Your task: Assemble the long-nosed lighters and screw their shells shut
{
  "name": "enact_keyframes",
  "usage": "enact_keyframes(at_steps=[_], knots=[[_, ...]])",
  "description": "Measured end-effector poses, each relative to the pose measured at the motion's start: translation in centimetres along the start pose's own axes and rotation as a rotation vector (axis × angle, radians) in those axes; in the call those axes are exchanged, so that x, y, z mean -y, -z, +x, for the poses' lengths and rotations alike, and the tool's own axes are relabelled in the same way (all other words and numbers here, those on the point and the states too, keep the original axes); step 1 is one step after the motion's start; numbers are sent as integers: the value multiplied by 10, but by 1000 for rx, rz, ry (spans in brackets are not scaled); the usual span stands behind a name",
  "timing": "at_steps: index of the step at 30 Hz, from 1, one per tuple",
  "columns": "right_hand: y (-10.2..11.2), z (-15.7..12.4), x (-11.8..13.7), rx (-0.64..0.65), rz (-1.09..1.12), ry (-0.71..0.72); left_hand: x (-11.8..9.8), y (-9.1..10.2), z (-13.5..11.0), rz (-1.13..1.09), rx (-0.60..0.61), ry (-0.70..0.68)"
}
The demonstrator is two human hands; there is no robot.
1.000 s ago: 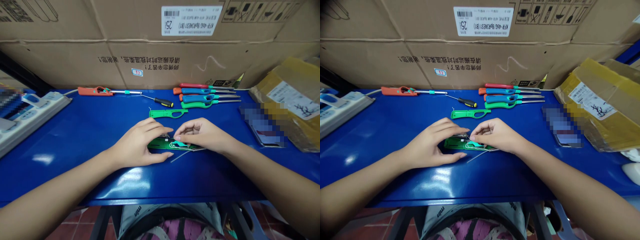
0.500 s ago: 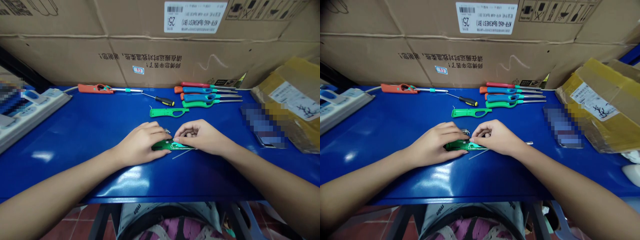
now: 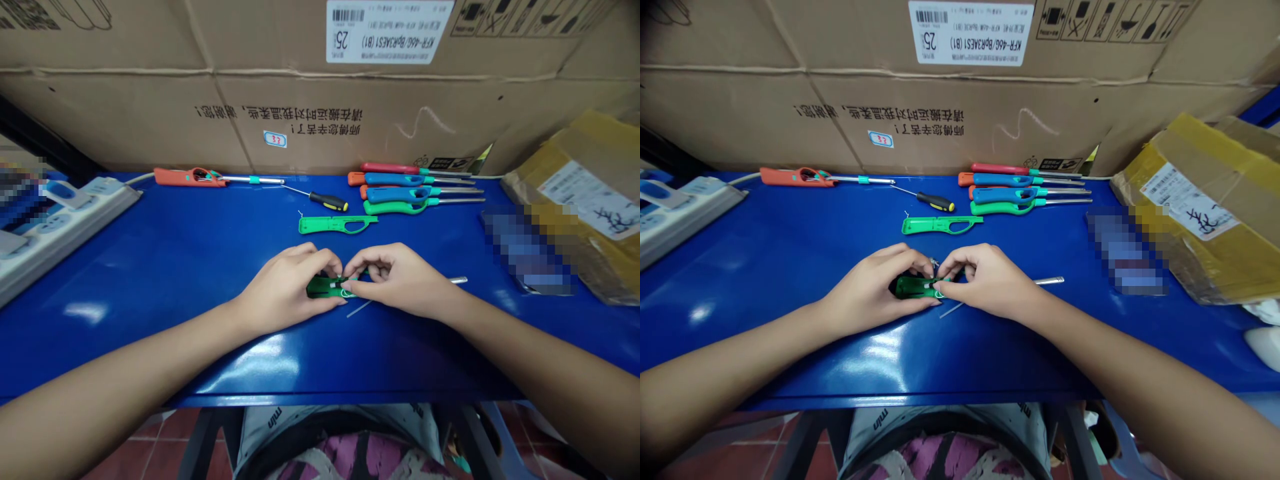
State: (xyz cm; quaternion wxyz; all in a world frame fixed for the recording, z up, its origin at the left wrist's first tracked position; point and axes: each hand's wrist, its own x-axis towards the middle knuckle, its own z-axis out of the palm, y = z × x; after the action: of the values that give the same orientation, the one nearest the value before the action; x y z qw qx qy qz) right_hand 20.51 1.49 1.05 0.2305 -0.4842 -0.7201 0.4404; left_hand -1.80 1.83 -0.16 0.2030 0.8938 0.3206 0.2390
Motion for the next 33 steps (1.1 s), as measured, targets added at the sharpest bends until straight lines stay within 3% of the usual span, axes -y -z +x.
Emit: enact_keyframes(at_steps=[6, 15, 33], knots=[[0, -2, 2, 11, -16, 32, -1, 0, 0, -15, 5, 13], [17, 2, 1, 62, -2, -125, 3, -1, -1, -5, 23, -3], [9, 3, -2, 28, 7, -100, -1, -5, 0, -38, -10, -20]])
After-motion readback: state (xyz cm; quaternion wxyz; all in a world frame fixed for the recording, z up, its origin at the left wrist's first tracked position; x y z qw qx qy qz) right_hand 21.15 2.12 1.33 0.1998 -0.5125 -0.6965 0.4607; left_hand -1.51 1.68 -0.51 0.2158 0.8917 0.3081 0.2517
